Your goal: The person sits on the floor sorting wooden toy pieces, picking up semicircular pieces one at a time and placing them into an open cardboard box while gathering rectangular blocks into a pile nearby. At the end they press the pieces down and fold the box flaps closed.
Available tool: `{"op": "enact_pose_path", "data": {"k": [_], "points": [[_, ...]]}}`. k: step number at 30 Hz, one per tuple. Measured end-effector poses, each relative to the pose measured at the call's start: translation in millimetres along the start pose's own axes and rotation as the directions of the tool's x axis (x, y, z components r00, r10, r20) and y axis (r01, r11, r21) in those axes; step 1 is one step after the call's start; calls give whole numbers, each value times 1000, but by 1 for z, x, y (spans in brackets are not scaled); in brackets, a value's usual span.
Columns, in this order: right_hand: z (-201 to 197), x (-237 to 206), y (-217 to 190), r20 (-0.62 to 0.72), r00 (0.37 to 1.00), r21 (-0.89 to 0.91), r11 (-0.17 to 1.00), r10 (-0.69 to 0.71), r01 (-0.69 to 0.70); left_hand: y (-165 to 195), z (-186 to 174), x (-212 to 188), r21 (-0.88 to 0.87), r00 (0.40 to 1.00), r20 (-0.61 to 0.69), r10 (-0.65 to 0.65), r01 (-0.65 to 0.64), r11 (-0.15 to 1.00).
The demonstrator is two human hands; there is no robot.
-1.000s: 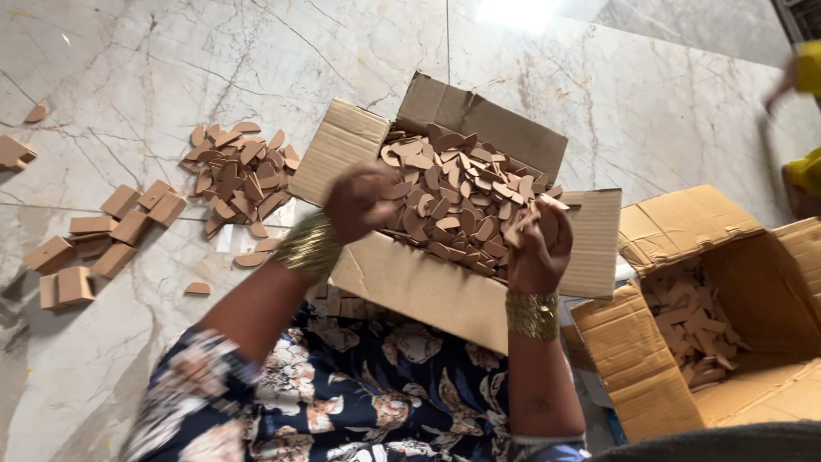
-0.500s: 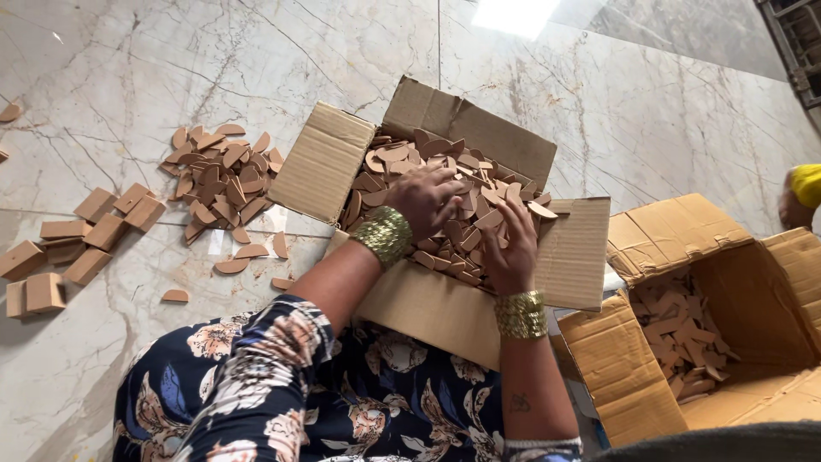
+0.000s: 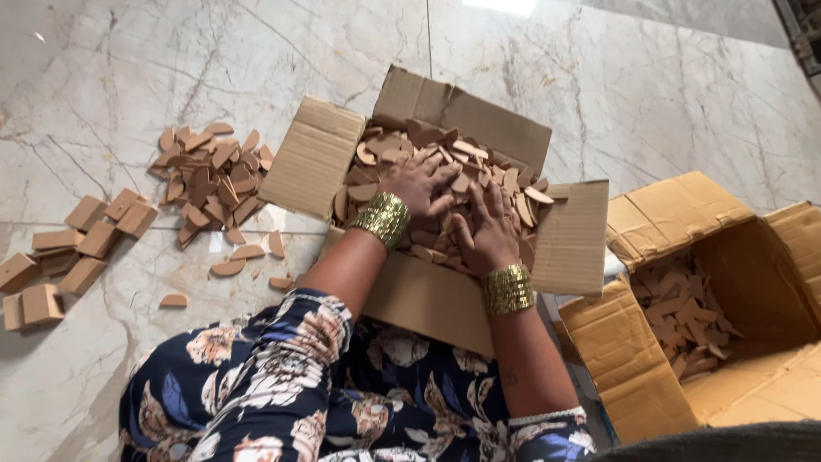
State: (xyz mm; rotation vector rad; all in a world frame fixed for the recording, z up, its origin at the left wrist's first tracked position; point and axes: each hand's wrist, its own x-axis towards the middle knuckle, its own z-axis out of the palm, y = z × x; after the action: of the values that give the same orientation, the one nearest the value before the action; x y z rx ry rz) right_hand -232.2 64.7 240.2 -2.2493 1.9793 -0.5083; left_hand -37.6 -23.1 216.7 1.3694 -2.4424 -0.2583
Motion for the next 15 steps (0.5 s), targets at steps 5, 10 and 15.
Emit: {"op": "enact_pose_path", "data": {"k": [5, 10, 15], "points": [[4, -3, 3, -20, 1000, -50, 999, -23, 22, -4, 13, 0, -6, 998, -54, 26, -26, 1000], [9, 0, 5, -44, 999, -50, 999, -9, 7, -2, 10, 3, -19, 1000, 6, -21, 21, 1000], [9, 6, 7, -24, 1000, 4, 1000, 15, -15, 1, -27, 13, -73, 1000, 20, 5, -3, 997]]}}
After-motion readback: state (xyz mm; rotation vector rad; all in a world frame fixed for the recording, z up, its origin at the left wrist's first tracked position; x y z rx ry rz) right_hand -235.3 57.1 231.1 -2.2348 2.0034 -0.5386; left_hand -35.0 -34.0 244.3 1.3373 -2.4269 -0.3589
